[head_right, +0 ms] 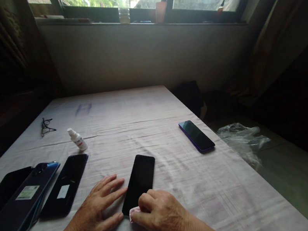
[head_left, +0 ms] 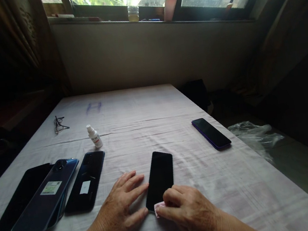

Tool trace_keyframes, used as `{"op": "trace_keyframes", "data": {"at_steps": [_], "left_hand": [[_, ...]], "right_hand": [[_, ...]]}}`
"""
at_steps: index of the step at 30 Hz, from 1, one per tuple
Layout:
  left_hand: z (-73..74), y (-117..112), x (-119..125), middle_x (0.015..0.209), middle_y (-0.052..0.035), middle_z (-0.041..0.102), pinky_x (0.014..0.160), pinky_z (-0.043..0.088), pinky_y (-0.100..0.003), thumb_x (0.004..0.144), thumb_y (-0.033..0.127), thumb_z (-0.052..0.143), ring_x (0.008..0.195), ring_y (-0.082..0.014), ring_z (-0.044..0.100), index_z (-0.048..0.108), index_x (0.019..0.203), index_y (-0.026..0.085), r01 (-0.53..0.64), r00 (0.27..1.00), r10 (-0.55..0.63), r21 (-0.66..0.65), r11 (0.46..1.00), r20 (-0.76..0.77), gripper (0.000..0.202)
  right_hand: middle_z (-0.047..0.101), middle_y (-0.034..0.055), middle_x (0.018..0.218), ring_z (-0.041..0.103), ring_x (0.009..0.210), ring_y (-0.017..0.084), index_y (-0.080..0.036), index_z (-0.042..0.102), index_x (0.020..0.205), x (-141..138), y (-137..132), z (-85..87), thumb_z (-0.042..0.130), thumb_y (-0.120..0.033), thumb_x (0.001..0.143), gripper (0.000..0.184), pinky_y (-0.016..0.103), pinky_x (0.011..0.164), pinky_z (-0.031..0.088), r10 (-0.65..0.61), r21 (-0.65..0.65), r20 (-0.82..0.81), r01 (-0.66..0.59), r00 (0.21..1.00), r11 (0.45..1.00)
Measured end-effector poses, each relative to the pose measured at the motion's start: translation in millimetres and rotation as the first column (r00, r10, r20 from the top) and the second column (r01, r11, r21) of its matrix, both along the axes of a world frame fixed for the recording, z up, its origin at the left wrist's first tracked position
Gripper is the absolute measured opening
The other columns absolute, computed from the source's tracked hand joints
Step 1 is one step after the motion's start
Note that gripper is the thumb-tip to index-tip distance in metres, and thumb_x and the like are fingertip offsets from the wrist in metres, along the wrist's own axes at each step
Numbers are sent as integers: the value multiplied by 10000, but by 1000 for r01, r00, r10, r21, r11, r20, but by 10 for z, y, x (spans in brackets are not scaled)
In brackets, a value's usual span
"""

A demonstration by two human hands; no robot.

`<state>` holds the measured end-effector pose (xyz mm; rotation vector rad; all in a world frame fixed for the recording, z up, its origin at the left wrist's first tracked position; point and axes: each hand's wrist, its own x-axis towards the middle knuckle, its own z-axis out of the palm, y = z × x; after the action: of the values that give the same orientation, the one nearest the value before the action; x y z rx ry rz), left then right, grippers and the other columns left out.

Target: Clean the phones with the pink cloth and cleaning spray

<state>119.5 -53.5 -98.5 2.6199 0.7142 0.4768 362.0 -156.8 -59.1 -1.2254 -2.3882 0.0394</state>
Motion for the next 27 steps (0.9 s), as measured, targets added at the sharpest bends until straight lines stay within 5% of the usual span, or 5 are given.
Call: {"op": "trace_keyframes", "data": {"at_steps": [27], "left_hand": [[-1,-12,-3,1502,-49,552,1170,370,-574,866,287,698,1432,-347,436,525,1455,357,-3,1000,2,20,1000,19,618]], "right_hand": [[631,51,828,580,677,143,-187,664,1152,274,-140,-22,401,-136,1027,295,238,622,457,-106,50,-105,112,989,992]]}}
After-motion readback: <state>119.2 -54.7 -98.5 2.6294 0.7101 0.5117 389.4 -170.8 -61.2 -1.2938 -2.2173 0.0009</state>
